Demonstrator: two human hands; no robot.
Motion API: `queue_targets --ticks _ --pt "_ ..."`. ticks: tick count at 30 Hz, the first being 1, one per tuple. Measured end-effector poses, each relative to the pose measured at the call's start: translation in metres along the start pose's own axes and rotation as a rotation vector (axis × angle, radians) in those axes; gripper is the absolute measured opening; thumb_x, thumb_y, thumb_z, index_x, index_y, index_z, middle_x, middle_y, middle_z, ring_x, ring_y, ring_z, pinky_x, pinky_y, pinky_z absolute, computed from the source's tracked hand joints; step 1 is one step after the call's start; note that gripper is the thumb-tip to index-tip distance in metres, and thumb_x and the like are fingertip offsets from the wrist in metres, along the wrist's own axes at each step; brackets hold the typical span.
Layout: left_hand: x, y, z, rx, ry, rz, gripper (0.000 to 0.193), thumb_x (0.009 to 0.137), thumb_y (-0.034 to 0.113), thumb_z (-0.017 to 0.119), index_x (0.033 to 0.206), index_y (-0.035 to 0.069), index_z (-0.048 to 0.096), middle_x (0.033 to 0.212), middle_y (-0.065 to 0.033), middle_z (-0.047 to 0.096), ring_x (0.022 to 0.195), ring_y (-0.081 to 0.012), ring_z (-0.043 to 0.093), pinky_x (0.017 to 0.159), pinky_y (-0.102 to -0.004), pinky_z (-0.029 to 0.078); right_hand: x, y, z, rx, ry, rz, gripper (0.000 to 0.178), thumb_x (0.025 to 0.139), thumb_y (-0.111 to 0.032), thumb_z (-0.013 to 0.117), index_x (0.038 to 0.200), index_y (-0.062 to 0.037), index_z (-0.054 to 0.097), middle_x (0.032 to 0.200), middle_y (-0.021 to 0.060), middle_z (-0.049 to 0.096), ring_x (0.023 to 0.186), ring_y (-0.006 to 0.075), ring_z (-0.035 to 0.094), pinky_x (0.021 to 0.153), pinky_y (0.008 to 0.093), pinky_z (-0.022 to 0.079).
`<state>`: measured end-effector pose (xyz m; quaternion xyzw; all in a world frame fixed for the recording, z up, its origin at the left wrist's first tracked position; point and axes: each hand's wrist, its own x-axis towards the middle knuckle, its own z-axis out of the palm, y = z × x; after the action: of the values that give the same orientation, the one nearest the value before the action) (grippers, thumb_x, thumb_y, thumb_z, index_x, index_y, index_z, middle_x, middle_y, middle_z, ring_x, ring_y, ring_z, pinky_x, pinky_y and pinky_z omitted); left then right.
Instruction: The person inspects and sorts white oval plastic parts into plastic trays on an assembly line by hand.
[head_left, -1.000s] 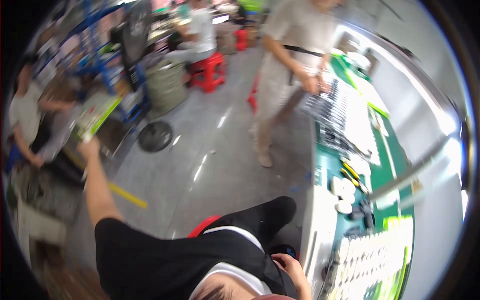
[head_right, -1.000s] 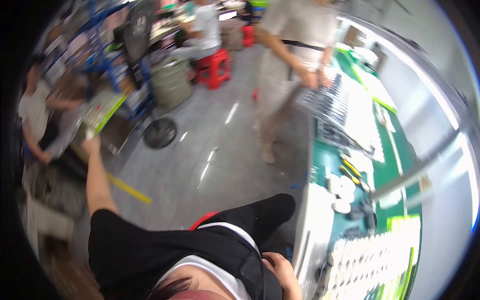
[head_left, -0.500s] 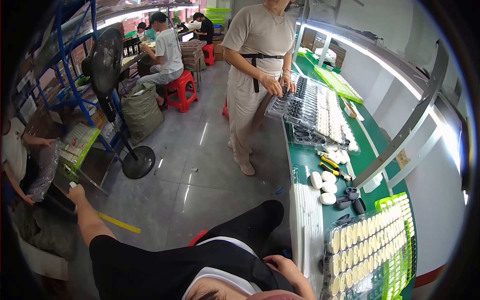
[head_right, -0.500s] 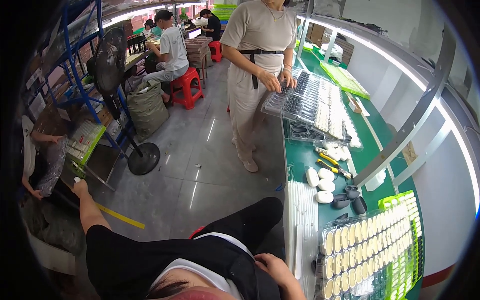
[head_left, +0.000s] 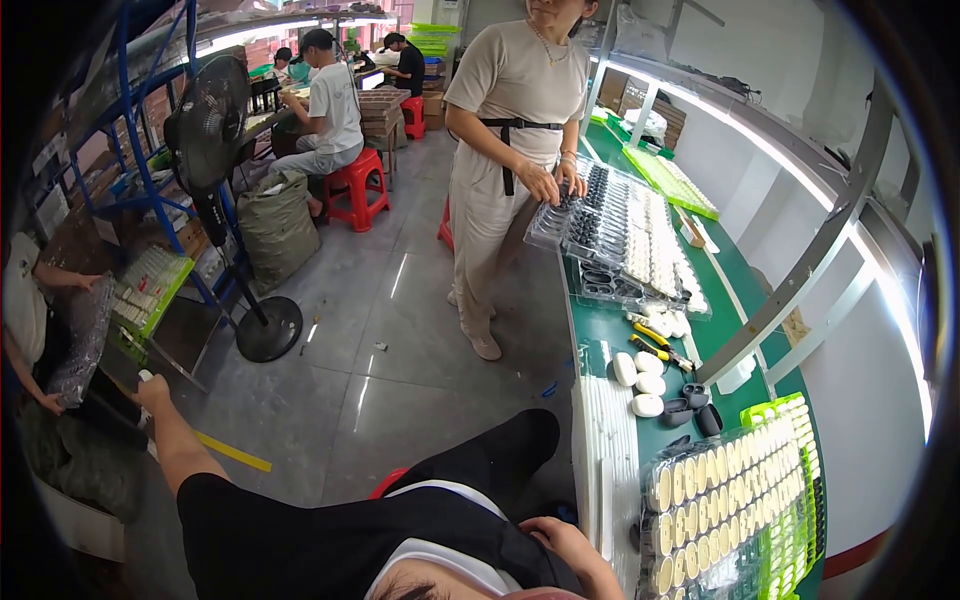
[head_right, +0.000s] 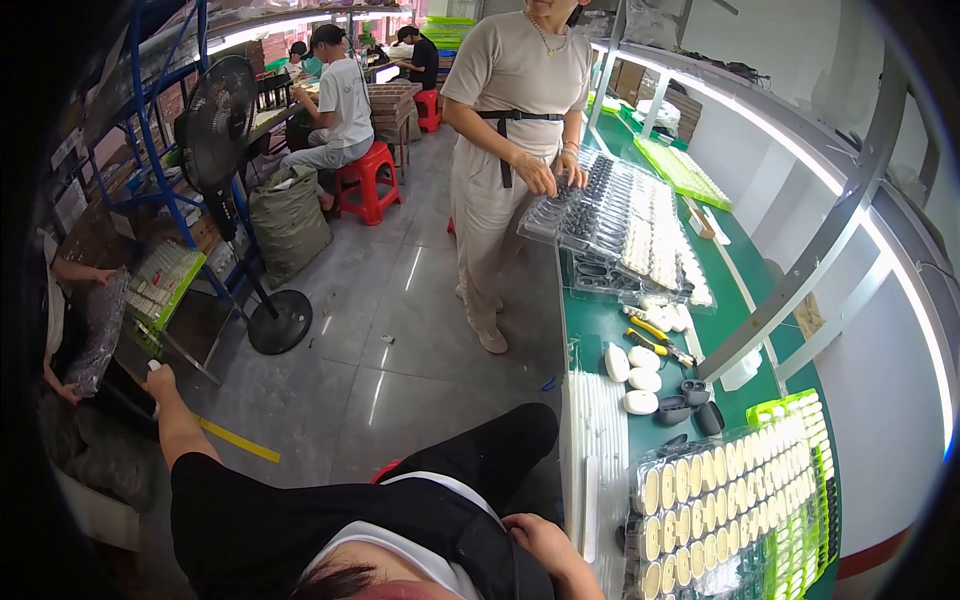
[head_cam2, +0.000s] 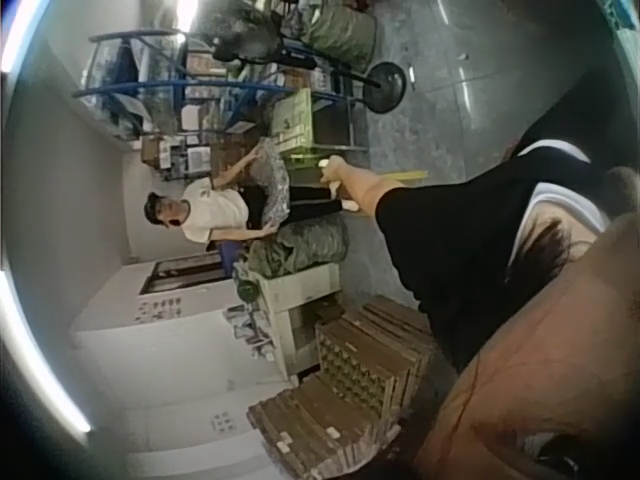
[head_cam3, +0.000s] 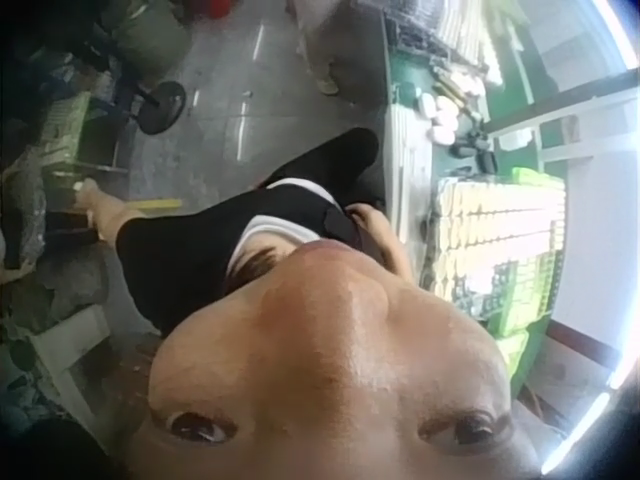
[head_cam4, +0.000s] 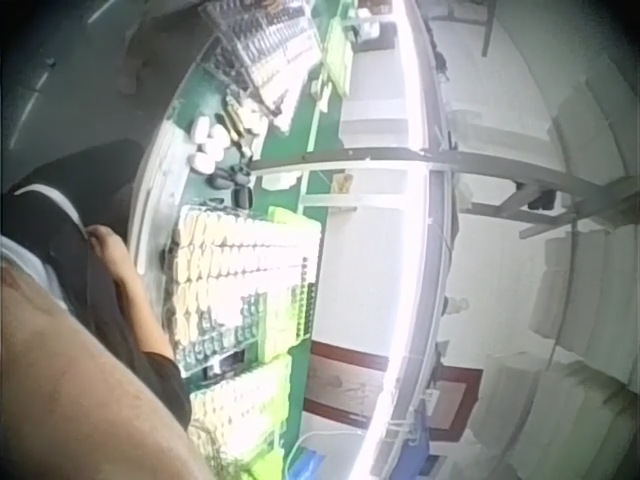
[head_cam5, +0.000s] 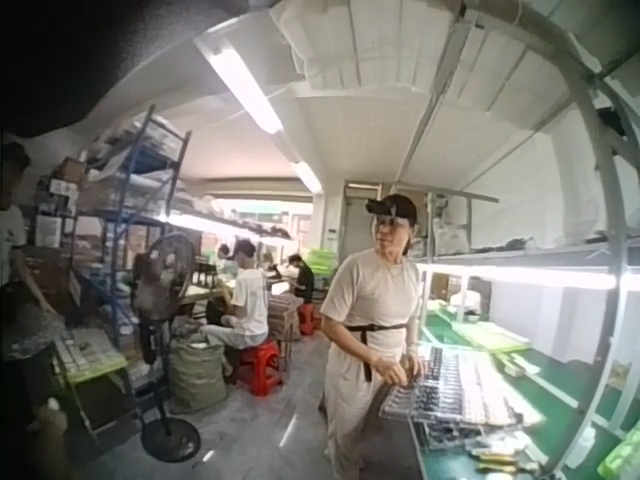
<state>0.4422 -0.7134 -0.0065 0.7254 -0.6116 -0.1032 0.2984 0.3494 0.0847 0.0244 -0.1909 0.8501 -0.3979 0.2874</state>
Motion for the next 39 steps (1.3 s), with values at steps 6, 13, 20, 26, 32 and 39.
queue_targets --ticks 6,13,20,26,32,39 --pt "0.017 0.007 0.030 -0.002 -0.020 0.106 0.053 0.070 0.028 0.061 0.112 -0.005 0.058 0.130 -0.0305 0.041 0.118 -0.0420 0.043 0.101 -0.0456 0.035 0.003 0.007 0.002 -0.008 -0.001 -0.017 0.026 0.085 -0.013 0.054 0.109 -0.0042 0.060 0.103 0.0169 0.062 0.096 0.0321 0.060 0.084 0.0355 0.047" --pt "-0.167 0.211 0.007 -0.637 -0.169 0.882 0.065 0.071 0.025 0.074 0.123 -0.004 0.048 0.123 -0.0221 0.052 0.115 -0.0336 0.050 0.098 -0.0371 0.038 0.003 -0.007 -0.003 -0.081 0.046 -0.012 0.026 0.084 -0.013 0.053 0.107 -0.0040 0.061 0.104 0.0177 0.061 0.098 0.0342 0.058 0.086 0.0382 0.046" --pt "-0.523 0.362 -0.012 -1.105 -0.803 1.465 0.066 0.068 0.021 0.078 0.123 0.002 0.047 0.108 -0.0192 0.059 0.098 -0.0304 0.059 0.086 -0.0365 0.046 0.001 0.005 0.000 -0.095 0.081 -0.058 0.025 0.085 -0.013 0.051 0.106 -0.0041 0.061 0.102 0.0172 0.062 0.097 0.0336 0.058 0.086 0.0394 0.046" --pt "-0.713 0.419 0.017 -1.035 -1.214 1.455 0.072 0.068 0.025 0.076 0.126 -0.006 0.045 0.117 -0.0230 0.057 0.102 -0.0256 0.060 0.090 -0.0308 0.043 0.000 0.016 0.008 -0.158 0.070 -0.082 0.026 0.082 -0.012 0.054 0.106 -0.0063 0.060 0.099 0.0167 0.061 0.097 0.0330 0.058 0.085 0.0395 0.047" --pt "-0.738 0.454 0.034 -0.795 -1.171 1.329 0.059 0.065 0.032 0.075 0.108 -0.007 0.060 0.136 -0.0287 0.038 0.124 -0.0340 0.043 0.103 -0.0339 0.035 0.003 0.011 0.001 -0.157 -0.002 0.022 0.029 0.081 -0.012 0.054 0.109 -0.0073 0.059 0.100 0.0162 0.060 0.097 0.0334 0.058 0.084 0.0398 0.048" --pt "-0.733 0.465 0.012 -0.863 -1.141 1.389 0.075 0.068 0.033 0.075 0.120 -0.013 0.047 0.131 -0.0277 0.045 0.121 -0.0327 0.047 0.101 -0.0335 0.036 0.005 0.009 -0.008 -0.012 0.031 -0.030 0.032 0.082 -0.005 0.050 0.112 -0.0069 0.060 0.103 0.0110 0.060 0.095 0.0267 0.060 0.082 0.0329 0.048"
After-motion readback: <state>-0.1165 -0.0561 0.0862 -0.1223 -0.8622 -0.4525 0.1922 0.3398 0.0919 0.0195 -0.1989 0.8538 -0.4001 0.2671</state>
